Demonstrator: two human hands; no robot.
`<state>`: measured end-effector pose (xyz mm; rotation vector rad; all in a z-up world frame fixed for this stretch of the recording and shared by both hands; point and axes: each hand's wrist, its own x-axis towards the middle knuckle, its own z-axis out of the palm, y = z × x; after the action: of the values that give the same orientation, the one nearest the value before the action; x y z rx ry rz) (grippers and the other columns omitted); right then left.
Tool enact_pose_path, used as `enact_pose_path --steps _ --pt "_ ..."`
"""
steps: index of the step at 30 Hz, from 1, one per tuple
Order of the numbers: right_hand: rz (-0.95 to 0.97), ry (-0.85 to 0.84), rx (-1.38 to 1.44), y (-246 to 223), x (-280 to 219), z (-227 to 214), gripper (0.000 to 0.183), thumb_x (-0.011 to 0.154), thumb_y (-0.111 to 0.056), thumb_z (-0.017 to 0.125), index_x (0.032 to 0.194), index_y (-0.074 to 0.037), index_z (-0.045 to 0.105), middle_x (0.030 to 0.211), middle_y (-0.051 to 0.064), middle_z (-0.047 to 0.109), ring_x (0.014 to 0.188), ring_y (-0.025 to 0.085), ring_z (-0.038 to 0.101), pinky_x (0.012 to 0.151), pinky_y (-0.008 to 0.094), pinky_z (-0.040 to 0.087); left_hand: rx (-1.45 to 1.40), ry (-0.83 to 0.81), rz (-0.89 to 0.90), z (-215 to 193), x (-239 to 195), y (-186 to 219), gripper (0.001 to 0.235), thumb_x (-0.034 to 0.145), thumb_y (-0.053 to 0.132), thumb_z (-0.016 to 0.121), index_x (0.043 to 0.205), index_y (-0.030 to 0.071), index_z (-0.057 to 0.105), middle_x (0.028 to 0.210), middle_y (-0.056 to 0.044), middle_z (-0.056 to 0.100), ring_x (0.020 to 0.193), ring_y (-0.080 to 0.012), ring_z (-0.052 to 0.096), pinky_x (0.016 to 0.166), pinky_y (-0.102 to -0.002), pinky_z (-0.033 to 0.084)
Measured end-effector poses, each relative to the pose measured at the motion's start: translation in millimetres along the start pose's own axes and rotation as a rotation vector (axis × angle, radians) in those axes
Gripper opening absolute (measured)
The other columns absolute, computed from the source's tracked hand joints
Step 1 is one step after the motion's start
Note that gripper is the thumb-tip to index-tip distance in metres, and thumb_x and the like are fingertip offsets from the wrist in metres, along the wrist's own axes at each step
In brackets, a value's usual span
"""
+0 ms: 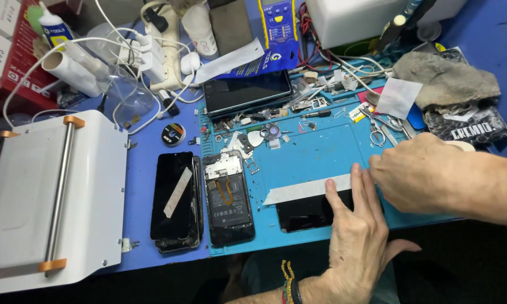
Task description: Applying masking tape to a smartphone screen and trimming the edges with scissors
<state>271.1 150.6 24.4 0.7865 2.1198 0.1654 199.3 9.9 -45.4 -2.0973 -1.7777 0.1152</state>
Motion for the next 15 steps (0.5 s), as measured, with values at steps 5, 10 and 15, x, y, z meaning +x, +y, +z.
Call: enact_pose_path --steps 5,10,15 --pt "0.072 -0.19 0.103 -11 16 -9 0.033 0.103 -0.035 0.039 0.126 -0.023 0.059 0.119 -0.007 0.075 0.108 0.022 0.077 0.079 0.045 0.059 0.032 -0.031 0.013 0 -2 1 0.133 0.074 0.1 0.028 0.156 -0.003 0.039 0.165 -0.014 0.043 0.16 -0.042 0.026 0.117 -0.071 0.031" --pt "0.149 -0.182 0.073 -2 11 -12 0.031 0.101 -0.038 0.045 0.117 -0.032 0.071 0.119 -0.007 0.077 0.111 0.023 0.076 0.079 0.043 0.06 0.002 0.016 -0.008 4 -6 -3 0.137 0.072 0.102 0.027 0.156 -0.006 0.037 0.166 -0.017 0.042 0.16 -0.0358 0.029 0.119 -0.068 0.032" --pt "0.193 -0.029 0.028 5 1 -4 0.032 0.098 -0.05 0.043 0.107 -0.037 0.071 0.107 -0.008 0.078 0.1 0.022 0.079 0.076 0.044 0.06 -0.117 0.068 0.01 -9 -8 -26 0.13 0.075 0.098 0.032 0.151 -0.007 0.046 0.159 -0.017 0.052 0.156 -0.0315 0.041 0.122 -0.072 0.028"
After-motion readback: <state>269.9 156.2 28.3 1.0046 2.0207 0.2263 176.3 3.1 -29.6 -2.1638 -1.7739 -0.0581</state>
